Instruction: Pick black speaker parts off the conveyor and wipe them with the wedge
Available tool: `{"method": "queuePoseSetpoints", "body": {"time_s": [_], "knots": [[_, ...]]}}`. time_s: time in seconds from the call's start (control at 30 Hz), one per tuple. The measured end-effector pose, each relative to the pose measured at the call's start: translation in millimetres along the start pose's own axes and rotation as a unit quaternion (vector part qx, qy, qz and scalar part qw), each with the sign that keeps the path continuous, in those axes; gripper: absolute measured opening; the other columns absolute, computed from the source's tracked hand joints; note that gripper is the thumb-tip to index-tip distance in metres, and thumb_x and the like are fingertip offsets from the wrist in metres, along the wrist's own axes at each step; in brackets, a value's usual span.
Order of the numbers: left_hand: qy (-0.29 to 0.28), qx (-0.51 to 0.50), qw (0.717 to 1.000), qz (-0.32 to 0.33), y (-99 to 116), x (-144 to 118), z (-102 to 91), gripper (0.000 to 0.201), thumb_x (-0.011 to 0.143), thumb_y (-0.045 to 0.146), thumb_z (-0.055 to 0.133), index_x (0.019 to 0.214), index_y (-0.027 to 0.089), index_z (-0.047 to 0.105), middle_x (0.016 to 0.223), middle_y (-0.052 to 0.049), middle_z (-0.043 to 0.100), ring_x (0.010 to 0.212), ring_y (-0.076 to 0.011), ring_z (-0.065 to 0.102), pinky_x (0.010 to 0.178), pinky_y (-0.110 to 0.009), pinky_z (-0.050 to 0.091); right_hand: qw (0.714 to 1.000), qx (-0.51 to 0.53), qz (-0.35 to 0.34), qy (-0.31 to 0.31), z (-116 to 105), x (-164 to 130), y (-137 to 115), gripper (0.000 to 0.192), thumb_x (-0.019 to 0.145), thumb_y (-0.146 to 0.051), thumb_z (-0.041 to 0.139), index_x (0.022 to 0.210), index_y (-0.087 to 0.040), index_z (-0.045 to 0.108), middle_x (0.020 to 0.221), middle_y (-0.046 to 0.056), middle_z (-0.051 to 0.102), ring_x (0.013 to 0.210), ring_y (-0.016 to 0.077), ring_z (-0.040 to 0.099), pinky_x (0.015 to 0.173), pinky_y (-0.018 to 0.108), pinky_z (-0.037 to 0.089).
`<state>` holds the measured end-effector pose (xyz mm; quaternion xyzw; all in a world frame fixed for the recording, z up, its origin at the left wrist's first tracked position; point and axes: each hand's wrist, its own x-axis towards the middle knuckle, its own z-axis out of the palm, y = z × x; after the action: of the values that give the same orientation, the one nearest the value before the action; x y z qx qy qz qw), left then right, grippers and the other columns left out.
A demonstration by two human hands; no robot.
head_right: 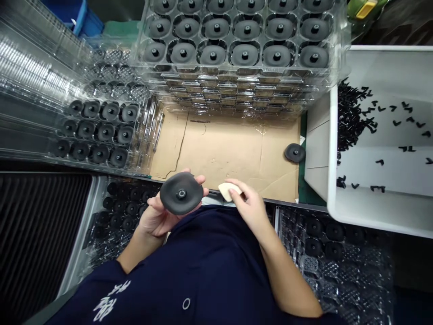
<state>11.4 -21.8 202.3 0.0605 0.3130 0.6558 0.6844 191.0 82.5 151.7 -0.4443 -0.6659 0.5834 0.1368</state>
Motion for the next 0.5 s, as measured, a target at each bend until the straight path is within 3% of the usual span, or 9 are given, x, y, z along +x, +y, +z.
{"method": "queuePoseSetpoints", "body": {"time_s": [0.07, 0.13, 0.2, 0.27, 0.33, 0.4, 0.5], "knots": [[0.004, 0.013, 1.0, 0.01, -2, 0, 2.0, 0.059, 0.067, 0.047, 0.078, 0.121, 0.029, 0.062, 0.127, -0.006, 0.064, 0.111, -0.0242, 0.063, 0.091, -0.031, 0.054, 0.992, -0.028, -0.084, 0.087, -6, -3, -32, 0.026, 0.09, -0.032, 0.053, 0.111, -0.024, 0.066, 0.11, 0.003, 0.069, 0.094, 0.0183, 0.064, 0.077, 0.03, 0.05], [0.027, 0.033, 0.999, 0.024, -6, -1, 2.0, 0.061, 0.066, 0.046, 0.079, 0.121, 0.028, 0.062, 0.125, -0.006, 0.065, 0.109, -0.0235, 0.064, 0.091, -0.03, 0.053, 0.964, -0.065, -0.212, 0.148, -5, -8, -63, 0.026, 0.092, -0.025, 0.051, 0.115, -0.025, 0.063, 0.111, 0.002, 0.068, 0.092, 0.0161, 0.063, 0.076, 0.029, 0.048], [0.062, 0.057, 0.996, 0.032, -10, -2, -1.4, 0.065, 0.065, 0.047, 0.08, 0.123, 0.025, 0.061, 0.121, -0.008, 0.066, 0.108, -0.0235, 0.064, 0.092, -0.03, 0.052, 0.92, -0.112, -0.347, 0.147, 5, -12, -83, 0.028, 0.092, -0.019, 0.049, 0.118, -0.022, 0.059, 0.106, 0.003, 0.069, 0.088, 0.0147, 0.062, 0.078, 0.03, 0.045], [0.091, 0.077, 0.992, 0.03, -11, -2, -6.7, 0.068, 0.064, 0.045, 0.081, 0.124, 0.023, 0.059, 0.117, -0.009, 0.068, 0.106, -0.024, 0.065, 0.091, -0.03, 0.053, 0.888, -0.149, -0.425, 0.091, 20, -12, -90, 0.028, 0.092, -0.016, 0.046, 0.118, -0.017, 0.058, 0.092, 0.003, 0.07, 0.079, 0.0134, 0.061, 0.075, 0.031, 0.041], [0.114, 0.087, 0.989, 0.033, -10, -2, -10.6, 0.066, 0.064, 0.039, 0.083, 0.123, 0.024, 0.059, 0.116, -0.007, 0.068, 0.103, -0.0232, 0.066, 0.089, -0.03, 0.054, 0.879, -0.175, -0.444, 0.022, 30, -7, -91, 0.026, 0.093, -0.015, 0.044, 0.114, -0.014, 0.059, 0.077, 0.002, 0.067, 0.068, 0.012, 0.056, 0.068, 0.03, 0.037], [0.126, 0.083, 0.987, 0.047, -8, -1, -9.7, 0.061, 0.061, 0.037, 0.085, 0.116, 0.023, 0.062, 0.11, -0.004, 0.07, 0.1, -0.0203, 0.067, 0.086, -0.026, 0.055, 0.877, -0.191, -0.441, -0.003, 35, 0, -91, 0.023, 0.093, -0.015, 0.044, 0.108, -0.013, 0.061, 0.074, 0.001, 0.065, 0.064, 0.0115, 0.053, 0.064, 0.03, 0.033], [0.121, 0.066, 0.99, 0.036, -4, 1, 0.0, 0.052, 0.057, 0.041, 0.086, 0.102, 0.02, 0.068, 0.094, -0.001, 0.072, 0.097, -0.0165, 0.067, 0.083, -0.019, 0.052, 0.879, -0.194, -0.431, 0.069, 34, 5, -96, 0.023, 0.094, -0.017, 0.043, 0.108, -0.013, 0.061, 0.079, 0.003, 0.067, 0.067, 0.0118, 0.054, 0.067, 0.031, 0.033]]}}
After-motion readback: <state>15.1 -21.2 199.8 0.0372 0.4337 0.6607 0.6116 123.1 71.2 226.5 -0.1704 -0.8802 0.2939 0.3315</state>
